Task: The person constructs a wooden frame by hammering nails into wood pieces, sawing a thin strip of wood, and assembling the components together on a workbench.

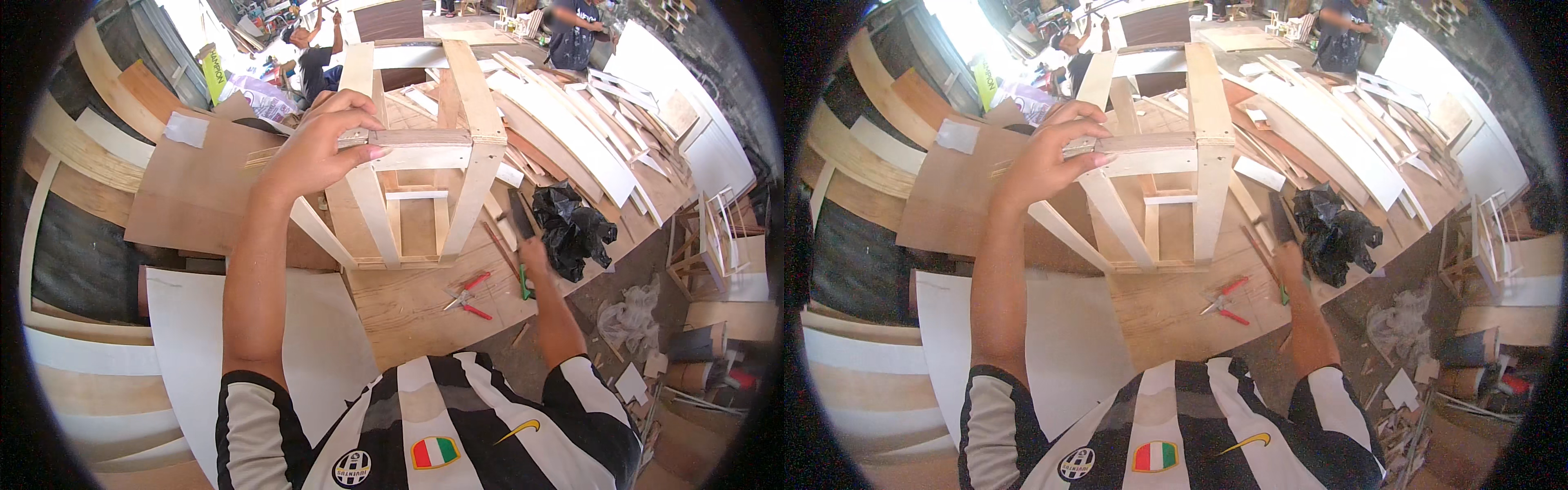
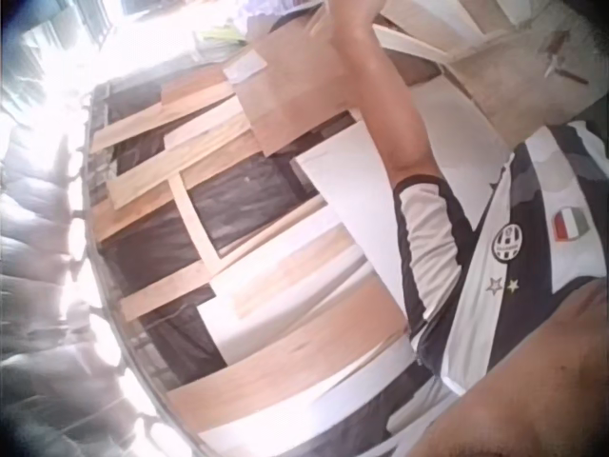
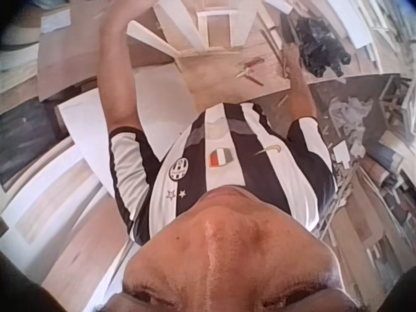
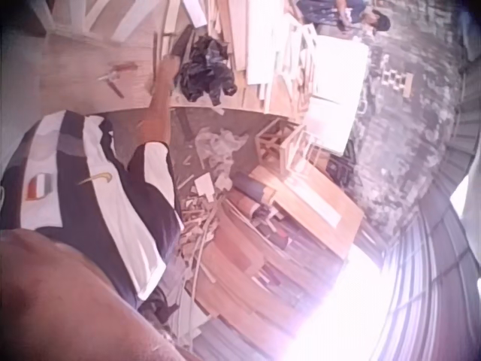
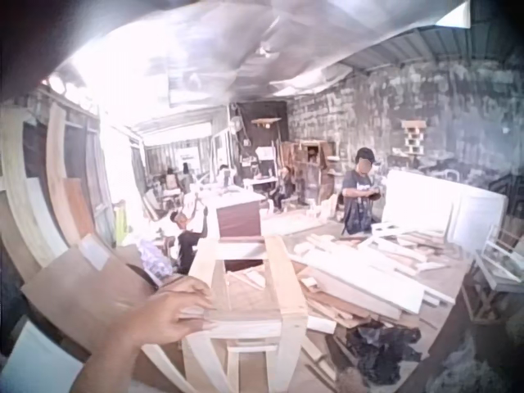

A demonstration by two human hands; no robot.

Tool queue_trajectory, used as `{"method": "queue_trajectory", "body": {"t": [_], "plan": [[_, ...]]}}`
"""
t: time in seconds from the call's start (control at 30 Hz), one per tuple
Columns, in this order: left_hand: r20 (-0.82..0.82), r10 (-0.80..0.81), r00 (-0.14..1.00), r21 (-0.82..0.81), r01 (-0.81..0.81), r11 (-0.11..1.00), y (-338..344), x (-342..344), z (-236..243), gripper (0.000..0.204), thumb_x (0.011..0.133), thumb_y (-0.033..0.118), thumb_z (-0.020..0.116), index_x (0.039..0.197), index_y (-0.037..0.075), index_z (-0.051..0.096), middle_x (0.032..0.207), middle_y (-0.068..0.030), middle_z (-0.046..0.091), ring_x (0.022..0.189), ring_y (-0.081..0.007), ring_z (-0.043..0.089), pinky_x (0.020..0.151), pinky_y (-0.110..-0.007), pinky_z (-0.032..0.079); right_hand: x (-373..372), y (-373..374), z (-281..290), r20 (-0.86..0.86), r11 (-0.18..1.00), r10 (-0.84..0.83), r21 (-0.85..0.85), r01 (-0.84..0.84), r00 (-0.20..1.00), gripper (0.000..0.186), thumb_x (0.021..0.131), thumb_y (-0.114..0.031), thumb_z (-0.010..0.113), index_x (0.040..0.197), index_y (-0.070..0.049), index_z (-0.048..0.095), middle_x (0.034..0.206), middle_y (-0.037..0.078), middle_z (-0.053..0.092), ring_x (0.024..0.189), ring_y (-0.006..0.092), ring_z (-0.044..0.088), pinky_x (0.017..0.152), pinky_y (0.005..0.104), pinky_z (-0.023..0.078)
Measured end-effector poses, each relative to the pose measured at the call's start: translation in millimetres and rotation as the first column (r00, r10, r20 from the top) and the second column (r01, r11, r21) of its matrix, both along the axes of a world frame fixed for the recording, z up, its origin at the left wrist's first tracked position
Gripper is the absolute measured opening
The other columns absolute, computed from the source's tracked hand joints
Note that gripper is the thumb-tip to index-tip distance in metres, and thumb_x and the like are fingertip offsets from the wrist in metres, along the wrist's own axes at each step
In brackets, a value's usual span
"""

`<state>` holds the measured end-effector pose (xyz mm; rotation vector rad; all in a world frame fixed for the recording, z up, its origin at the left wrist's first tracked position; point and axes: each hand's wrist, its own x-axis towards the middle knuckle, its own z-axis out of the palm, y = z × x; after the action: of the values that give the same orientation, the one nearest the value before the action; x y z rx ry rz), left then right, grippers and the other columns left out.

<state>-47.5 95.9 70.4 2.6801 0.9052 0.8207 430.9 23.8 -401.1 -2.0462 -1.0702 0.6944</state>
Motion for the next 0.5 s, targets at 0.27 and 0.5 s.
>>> {"method": "queue_trajectory", "body": {"t": [0.27,0.5], "plan": [[0.054,-0.025,0.998,0.079,0.021,0.997,0.8,-3.6,-3.8,0.029,0.086,0.021,0.085,0.109,0.005,0.079,0.125,-0.0093,0.067,0.121,-0.0295,0.059,0.106,-0.041,0.046,-54.6,-34.1,379.9,0.028,0.836,-0.019,0.548,0.001,0.999,0.038,0.107,-0.027,0.064,0.130,0.003,0.067,0.077,0.001,0.060,0.071,0.0107,0.055,0.066,0.0308,0.046],[0.066,-0.030,0.997,0.147,0.020,0.989,-0.9,-8.8,-9.7,0.030,0.088,0.022,0.083,0.114,0.006,0.081,0.122,-0.0107,0.069,0.117,-0.0327,0.060,0.103,-0.042,0.049,-166.7,-55.7,469.0,0.301,0.698,0.342,0.553,-0.455,0.890,0.038,0.104,-0.018,0.070,0.135,0.003,0.067,0.110,0.014,0.076,0.101,0.0156,0.067,0.091,0.0343,0.054]]}}
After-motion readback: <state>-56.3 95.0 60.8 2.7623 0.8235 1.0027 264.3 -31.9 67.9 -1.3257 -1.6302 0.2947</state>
